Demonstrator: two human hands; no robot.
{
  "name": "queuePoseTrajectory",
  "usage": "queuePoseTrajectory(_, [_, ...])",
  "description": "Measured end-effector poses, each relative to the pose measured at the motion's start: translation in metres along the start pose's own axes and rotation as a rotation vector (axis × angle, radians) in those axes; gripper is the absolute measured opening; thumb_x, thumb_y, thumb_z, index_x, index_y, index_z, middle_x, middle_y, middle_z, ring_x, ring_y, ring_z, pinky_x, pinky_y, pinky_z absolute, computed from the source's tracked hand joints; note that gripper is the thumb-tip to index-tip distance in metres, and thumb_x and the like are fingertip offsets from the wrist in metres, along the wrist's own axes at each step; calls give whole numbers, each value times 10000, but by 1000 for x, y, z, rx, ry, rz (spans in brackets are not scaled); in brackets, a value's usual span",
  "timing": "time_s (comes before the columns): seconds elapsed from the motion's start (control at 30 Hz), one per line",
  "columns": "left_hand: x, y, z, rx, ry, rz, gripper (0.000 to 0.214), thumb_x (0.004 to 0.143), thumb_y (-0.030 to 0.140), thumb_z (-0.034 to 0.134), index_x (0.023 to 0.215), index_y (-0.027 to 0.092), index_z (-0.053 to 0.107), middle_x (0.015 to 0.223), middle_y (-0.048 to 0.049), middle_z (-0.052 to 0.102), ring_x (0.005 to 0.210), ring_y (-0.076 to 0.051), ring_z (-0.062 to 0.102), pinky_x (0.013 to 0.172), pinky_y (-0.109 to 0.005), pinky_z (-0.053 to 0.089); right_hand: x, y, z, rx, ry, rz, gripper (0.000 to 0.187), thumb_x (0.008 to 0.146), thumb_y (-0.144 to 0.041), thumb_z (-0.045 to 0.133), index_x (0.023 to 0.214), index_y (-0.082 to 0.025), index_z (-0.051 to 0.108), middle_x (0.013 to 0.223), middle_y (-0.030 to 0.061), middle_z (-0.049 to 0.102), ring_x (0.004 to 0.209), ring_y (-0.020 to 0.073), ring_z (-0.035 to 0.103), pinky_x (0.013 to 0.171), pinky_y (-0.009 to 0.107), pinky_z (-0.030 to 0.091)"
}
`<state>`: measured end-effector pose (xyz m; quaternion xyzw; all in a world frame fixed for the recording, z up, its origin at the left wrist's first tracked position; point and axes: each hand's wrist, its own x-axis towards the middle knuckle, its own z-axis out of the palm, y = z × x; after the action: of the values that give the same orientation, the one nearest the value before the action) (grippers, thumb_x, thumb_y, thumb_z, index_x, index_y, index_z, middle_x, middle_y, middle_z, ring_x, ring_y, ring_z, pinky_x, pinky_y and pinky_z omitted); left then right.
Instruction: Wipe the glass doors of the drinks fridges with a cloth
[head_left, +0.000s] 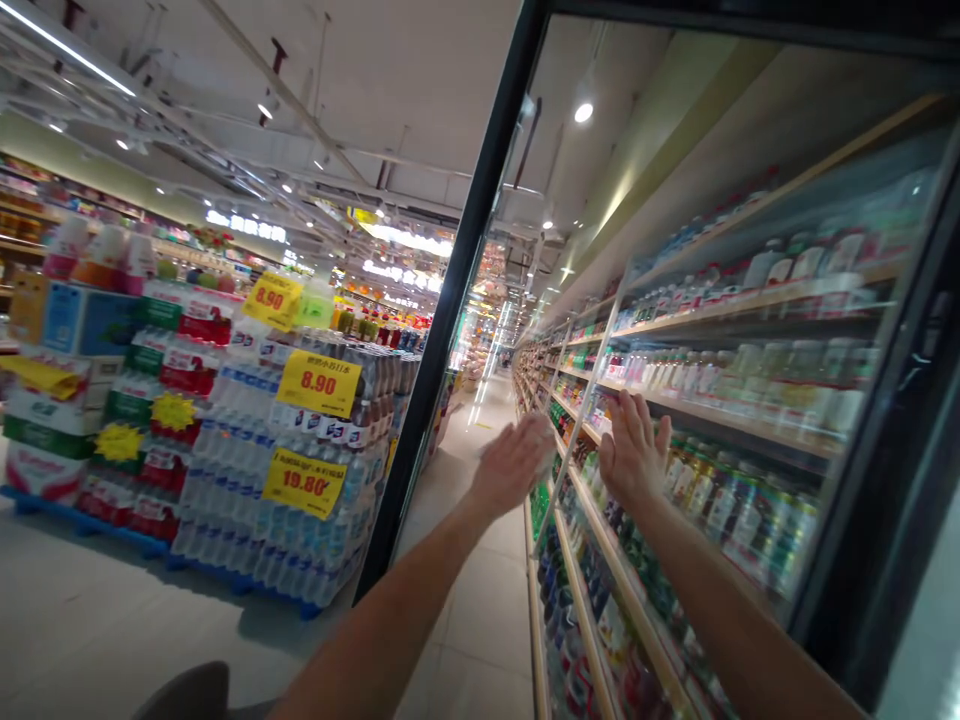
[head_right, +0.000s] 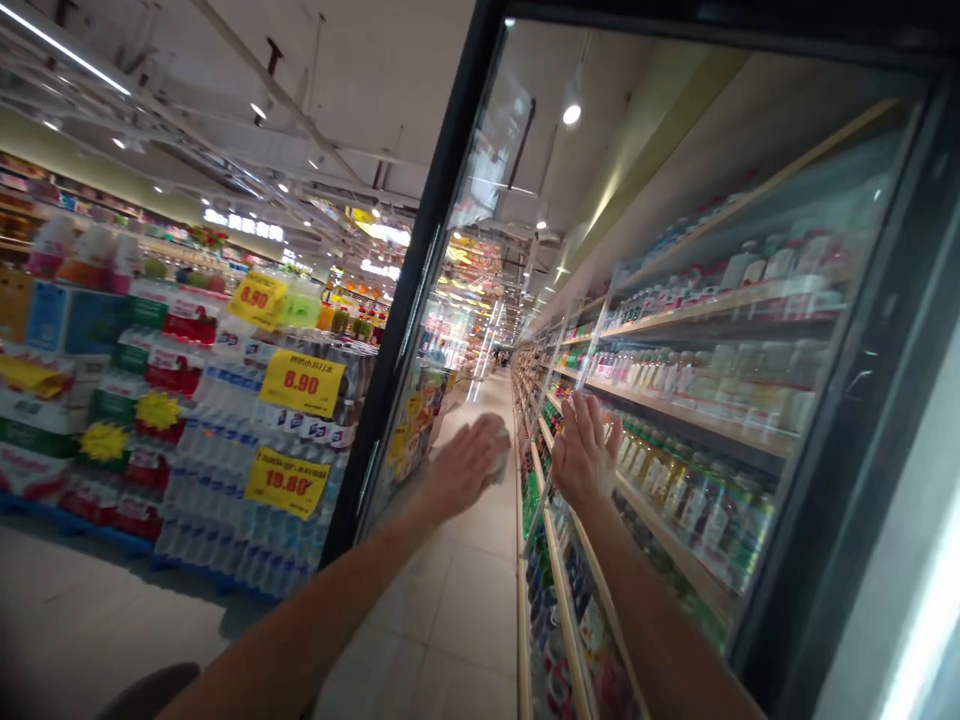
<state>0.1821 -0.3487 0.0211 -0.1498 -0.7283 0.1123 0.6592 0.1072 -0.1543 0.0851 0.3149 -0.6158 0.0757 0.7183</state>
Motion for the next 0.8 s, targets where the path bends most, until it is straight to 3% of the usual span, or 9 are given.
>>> queuePoseTrajectory(0.1, [4,-33,-6,-4,126,-250,523,881,187,425,1389,159,300,1498,-132,273,1422,-233,73,1109,-470,283,-1,1,3,-9,19,-22,578,872,-249,404,1437,-208,285,1381,118,488,1331,233,381,1119,489,174])
queuePoseTrajectory(0.2, [7,-33,-5,-6,138,-315,563,881,170,405,1417,139,232,1513,-165,211,1423,-252,14,1109,-521,257,-2,1,4,20,14,-6,575,868,-250,412,1430,-207,302,1392,109,477,1345,217,357,1133,474,136])
queuePoseTrajectory(0.27, [7,-13,0,-30,87,-217,546,877,185,419,1403,146,277,1504,-146,250,1423,-241,41,1118,-482,260,-2,1,3,37,9,24,559,864,-242,403,1418,-209,328,1397,101,473,1351,211,345,1137,470,127])
queuePoseTrajectory(0.37, [5,22,5,-74,-56,119,489,872,216,448,1355,175,384,1476,-89,336,1414,-210,136,1129,-391,255,-1,1,1,45,-12,35,543,862,-243,390,1402,-207,352,1398,96,470,1356,207,335,1138,473,129])
queuePoseTrajectory(0.43, [5,28,5,-94,-114,248,467,885,233,431,1348,184,398,1466,-70,358,1409,-199,161,1136,-380,229,-1,1,-1,43,-31,36,531,863,-254,377,1391,-200,369,1395,97,473,1359,207,330,1136,476,131])
queuePoseTrajectory(0.47, [7,23,3,-106,-110,236,464,891,242,420,1351,187,393,1465,-67,361,1409,-194,161,1140,-383,219,-1,1,-1,37,-38,39,521,866,-260,368,1383,-198,380,1393,97,475,1360,205,329,1135,475,135])
queuePoseTrajectory(0.67, [37,-53,-10,-98,178,-270,522,865,202,430,1374,172,319,1533,-94,183,1428,-215,41,1157,-450,161,0,2,-1,20,-62,60,490,884,-275,333,1360,-185,408,1401,86,469,1374,190,302,1143,456,114])
queuePoseTrajectory(0.73, [39,-56,-10,-79,205,-351,527,879,193,402,1388,143,278,1541,-118,124,1427,-244,15,1154,-482,145,1,2,-1,26,-78,76,489,888,-280,326,1363,-197,407,1405,77,465,1375,187,300,1144,453,107])
queuePoseTrajectory(0.8, [31,-37,-8,-73,172,-315,508,885,211,406,1376,137,299,1535,-123,152,1425,-261,37,1149,-485,166,1,1,-2,37,-83,89,489,888,-287,326,1362,-204,411,1405,73,466,1373,188,305,1143,449,107])
